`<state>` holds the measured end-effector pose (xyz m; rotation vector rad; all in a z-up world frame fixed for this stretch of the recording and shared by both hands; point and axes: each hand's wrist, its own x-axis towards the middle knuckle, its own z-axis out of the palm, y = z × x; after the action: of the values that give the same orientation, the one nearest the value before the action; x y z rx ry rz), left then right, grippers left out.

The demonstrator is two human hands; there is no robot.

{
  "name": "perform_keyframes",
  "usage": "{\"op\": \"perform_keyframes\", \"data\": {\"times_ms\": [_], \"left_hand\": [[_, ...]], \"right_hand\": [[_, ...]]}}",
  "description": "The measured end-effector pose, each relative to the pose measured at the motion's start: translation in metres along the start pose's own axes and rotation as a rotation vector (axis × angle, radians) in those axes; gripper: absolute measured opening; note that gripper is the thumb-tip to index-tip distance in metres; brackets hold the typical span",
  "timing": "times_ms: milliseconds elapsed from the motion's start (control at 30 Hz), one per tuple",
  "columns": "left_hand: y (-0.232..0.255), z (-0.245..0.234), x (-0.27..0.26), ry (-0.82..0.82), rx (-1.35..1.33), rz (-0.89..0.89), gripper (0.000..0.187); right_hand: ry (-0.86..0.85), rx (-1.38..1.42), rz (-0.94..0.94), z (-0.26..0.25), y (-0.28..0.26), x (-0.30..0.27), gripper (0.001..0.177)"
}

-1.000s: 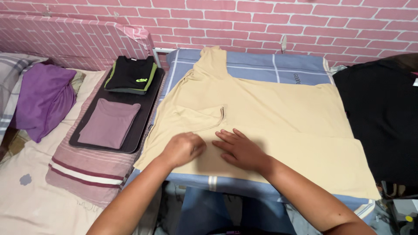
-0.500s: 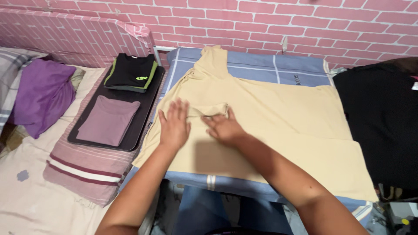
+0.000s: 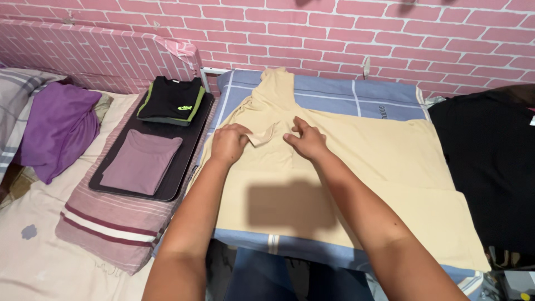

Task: The person folds a light-colored garment on a bed, smoothing the fabric with their hands and folding the sides and bottom inward to form a rectangle.

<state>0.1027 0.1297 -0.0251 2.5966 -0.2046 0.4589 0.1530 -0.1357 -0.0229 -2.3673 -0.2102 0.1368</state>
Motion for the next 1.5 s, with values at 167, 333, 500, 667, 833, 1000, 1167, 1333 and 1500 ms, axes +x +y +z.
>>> {"op": "perform_keyframes", "data": {"times_ms": [167, 333, 500, 667, 833, 1000, 1167, 1333, 1500], "left_hand": [[0.007, 0.000, 0.020, 0.133, -0.233, -0.376, 0.021], [0.001, 0.022, 0.036, 0.235, -0.191, -0.485, 0.024], [-0.018, 0.041, 0.050, 0.282, -0.089, -0.542, 0.026], [-0.019, 0.045, 0.050, 0.246, -0.039, -0.520, 0.024], [-0.005, 0.038, 0.046, 0.200, -0.023, -0.491, 0.022], [0.023, 0.026, 0.030, 0.664, 0.402, 0.064, 0.036], [0.028, 0.029, -0.012, 0.402, -0.086, -0.113, 0.021], [0.010, 0.044, -0.017, 0.425, -0.173, -0.175, 0.026], [0.009, 0.070, -0.012, -0.063, 0.196, -0.118, 0.047]], "right_hand": [[-0.108, 0.342, -0.289, 0.016, 0.007, 0.034, 0.095], [-0.152, -0.277, -0.158, 0.016, -0.008, 0.050, 0.069], [-0.109, -0.350, -0.250, -0.003, 0.005, 0.068, 0.052], [-0.136, -0.204, -0.044, -0.009, 0.031, 0.071, 0.044], [0.246, -0.370, 0.091, 0.011, -0.001, 0.037, 0.014], [0.294, -0.322, -0.588, 0.074, -0.023, -0.001, 0.058], [-0.114, -0.258, -0.366, 0.124, -0.035, -0.038, 0.080], [-0.106, -0.557, -0.118, 0.100, -0.058, 0.006, 0.077], [-0.102, -0.512, -0.080, 0.090, -0.056, 0.017, 0.076]]}}
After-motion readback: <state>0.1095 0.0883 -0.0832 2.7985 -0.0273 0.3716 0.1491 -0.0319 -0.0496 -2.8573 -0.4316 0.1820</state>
